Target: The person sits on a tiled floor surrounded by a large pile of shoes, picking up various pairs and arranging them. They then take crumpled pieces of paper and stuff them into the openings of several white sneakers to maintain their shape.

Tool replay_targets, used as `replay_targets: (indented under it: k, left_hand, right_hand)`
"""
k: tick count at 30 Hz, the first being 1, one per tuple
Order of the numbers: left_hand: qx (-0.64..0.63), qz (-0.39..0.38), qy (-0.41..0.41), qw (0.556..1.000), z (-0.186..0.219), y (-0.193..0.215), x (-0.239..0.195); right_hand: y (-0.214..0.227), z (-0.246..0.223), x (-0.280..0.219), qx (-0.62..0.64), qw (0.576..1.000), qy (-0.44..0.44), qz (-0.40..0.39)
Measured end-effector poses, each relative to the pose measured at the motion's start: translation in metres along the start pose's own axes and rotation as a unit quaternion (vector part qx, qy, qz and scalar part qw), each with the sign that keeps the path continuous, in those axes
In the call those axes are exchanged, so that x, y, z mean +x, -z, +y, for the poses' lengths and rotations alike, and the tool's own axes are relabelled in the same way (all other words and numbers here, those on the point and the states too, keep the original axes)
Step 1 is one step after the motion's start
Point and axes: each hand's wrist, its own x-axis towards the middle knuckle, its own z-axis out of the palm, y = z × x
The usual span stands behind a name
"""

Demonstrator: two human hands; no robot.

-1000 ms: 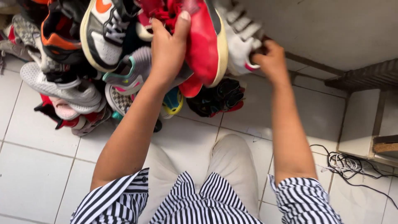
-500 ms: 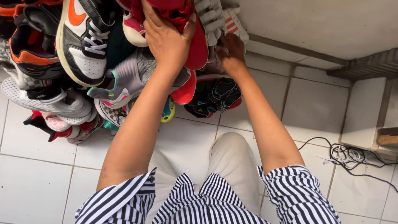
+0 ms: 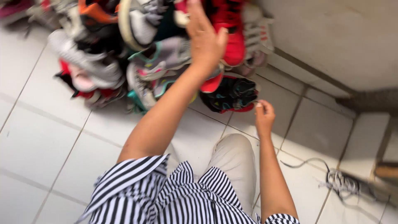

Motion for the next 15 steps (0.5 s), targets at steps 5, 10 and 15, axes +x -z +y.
replay_targets:
  k: [5,10,15]
  left_hand:
    - [-0.026,-0.041,-0.044,0.998,0.009,0.036,-0.082]
    - [-0.116,-0.238,0.096,0.959,-0.033,0.135,-0.227]
    - [-0.134,-0.517,0.176,0.827,-0.088,0.208,-0.31]
  right_hand:
    - [-0.018,-0.06,0.102,-0.082,0.935,0.341,-0.042]
    - [-0.073,-0.142,0.13,-0.115,0.91,0.37,-0.149]
    - [-0.07,-0.135,0.059,-0.053,0.977,0.191,-0.084]
